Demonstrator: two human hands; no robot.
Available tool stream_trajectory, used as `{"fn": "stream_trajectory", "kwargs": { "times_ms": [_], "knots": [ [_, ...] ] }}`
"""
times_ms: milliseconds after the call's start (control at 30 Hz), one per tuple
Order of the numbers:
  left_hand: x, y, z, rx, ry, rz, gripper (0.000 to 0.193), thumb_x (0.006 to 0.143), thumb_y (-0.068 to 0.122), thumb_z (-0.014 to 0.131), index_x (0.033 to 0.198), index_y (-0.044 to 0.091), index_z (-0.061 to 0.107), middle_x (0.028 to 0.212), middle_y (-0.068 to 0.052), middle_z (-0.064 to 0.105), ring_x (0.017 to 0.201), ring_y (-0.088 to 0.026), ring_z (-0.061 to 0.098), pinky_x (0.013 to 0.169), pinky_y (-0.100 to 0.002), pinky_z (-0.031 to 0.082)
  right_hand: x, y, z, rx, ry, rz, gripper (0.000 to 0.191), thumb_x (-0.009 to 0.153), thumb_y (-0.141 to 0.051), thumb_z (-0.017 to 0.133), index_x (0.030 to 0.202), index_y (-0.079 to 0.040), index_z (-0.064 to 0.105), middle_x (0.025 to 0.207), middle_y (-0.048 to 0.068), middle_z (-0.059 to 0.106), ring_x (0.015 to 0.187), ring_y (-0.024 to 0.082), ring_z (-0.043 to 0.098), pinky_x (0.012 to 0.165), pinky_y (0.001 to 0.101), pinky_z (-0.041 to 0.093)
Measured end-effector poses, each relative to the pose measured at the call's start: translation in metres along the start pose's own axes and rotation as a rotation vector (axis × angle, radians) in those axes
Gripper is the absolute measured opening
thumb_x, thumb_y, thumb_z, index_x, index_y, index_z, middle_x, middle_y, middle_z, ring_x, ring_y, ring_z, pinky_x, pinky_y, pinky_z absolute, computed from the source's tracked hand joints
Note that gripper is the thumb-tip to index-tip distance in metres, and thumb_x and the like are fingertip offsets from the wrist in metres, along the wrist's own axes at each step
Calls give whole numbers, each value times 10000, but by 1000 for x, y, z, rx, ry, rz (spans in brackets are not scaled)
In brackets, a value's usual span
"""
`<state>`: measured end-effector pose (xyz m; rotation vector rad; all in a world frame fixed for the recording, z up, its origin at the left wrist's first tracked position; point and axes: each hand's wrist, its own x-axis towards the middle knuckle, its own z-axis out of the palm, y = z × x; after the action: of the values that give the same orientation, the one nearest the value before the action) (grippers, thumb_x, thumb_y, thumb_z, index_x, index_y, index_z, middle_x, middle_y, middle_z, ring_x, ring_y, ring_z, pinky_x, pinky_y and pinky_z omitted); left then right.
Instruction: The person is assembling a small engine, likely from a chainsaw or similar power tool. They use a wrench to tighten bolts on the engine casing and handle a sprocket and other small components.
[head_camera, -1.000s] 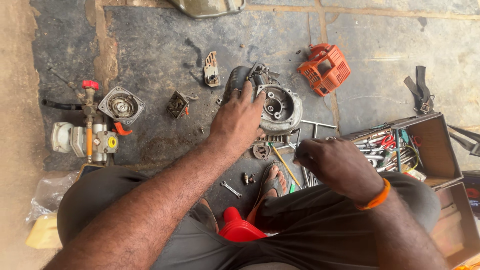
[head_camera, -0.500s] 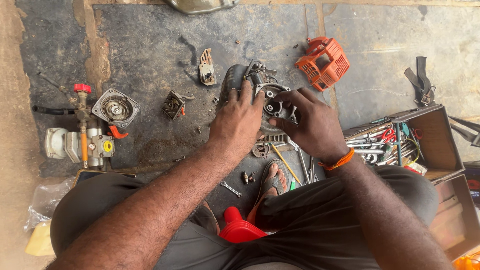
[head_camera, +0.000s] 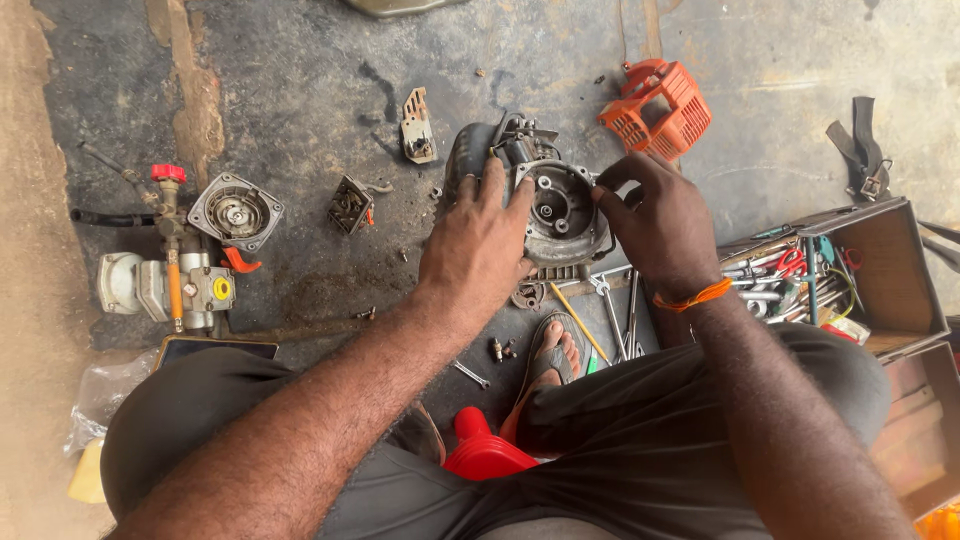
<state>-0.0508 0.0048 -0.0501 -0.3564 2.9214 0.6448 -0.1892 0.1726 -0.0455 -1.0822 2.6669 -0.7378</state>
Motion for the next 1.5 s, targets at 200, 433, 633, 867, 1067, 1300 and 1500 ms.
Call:
{"fn": "stream_trajectory", "kwargs": {
  "times_ms": [200, 433, 633, 867, 1067, 1300, 1500],
  "knots": [
    [-4, -3, 0, -36, -7, 2, 957, 714, 369, 934, 1462, 11, 457, 1516, -341, 322, 1281, -500, 508, 909, -478, 596, -13, 24, -22, -174, -87, 79, 314, 1000, -368, 667, 927, -63, 661, 932, 139, 718, 822, 371, 703, 726, 491, 541],
    [-10, -5, -1, -13, 8, -17, 975, 707, 389, 930, 1469, 15, 450, 1527, -314, 333, 1292, -462, 518, 913, -460, 601, -66, -9, -61, -343, -389, 84, 325, 957, -421, 649, 919, -103, 704, 863, 129, 728, 791, 386, 701, 690, 516, 534],
    [-9, -4, 9, 19, 21, 14, 976, 730, 374, 916, 1470, -18, 414, 1490, -348, 334, 1298, -507, 486, 897, -460, 603, -72, -47, -46, -120, -508, -32, 271, 891, -400, 681, 976, -146, 726, 797, 74, 746, 692, 309, 730, 639, 462, 557],
    [-5, -11, 24, 146, 100, 51, 825, 842, 201, 870, 1512, -2, 436, 1533, -360, 337, 1261, -503, 545, 857, -418, 640, -38, -50, -5, -169, -76, -178, 319, 925, -384, 764, 930, -80, 670, 825, 100, 720, 658, 302, 702, 621, 453, 539],
    [-8, -7, 14, 42, 5, 18, 966, 743, 371, 893, 1483, 3, 393, 1505, -342, 311, 1291, -522, 493, 883, -466, 608, -6, -24, 2, -62, -17, 90, 281, 922, -301, 752, 1080, -86, 665, 910, 124, 735, 792, 303, 723, 677, 450, 549],
    [-9, -3, -2, 42, -47, -34, 986, 752, 382, 900, 1501, 15, 373, 1526, -325, 304, 1319, -497, 471, 869, -446, 619, -14, 12, -5, -145, -49, 130, 263, 933, -299, 719, 1014, -50, 691, 992, 125, 762, 893, 306, 743, 776, 456, 565],
    [-7, -2, -1, 72, -49, -35, 938, 769, 365, 892, 1469, -5, 389, 1501, -329, 312, 1321, -492, 462, 866, -443, 616, -39, -5, -36, -478, -380, 275, 395, 1084, -431, 581, 980, -81, 733, 862, 174, 759, 816, 377, 725, 774, 495, 548]
  ]
}}
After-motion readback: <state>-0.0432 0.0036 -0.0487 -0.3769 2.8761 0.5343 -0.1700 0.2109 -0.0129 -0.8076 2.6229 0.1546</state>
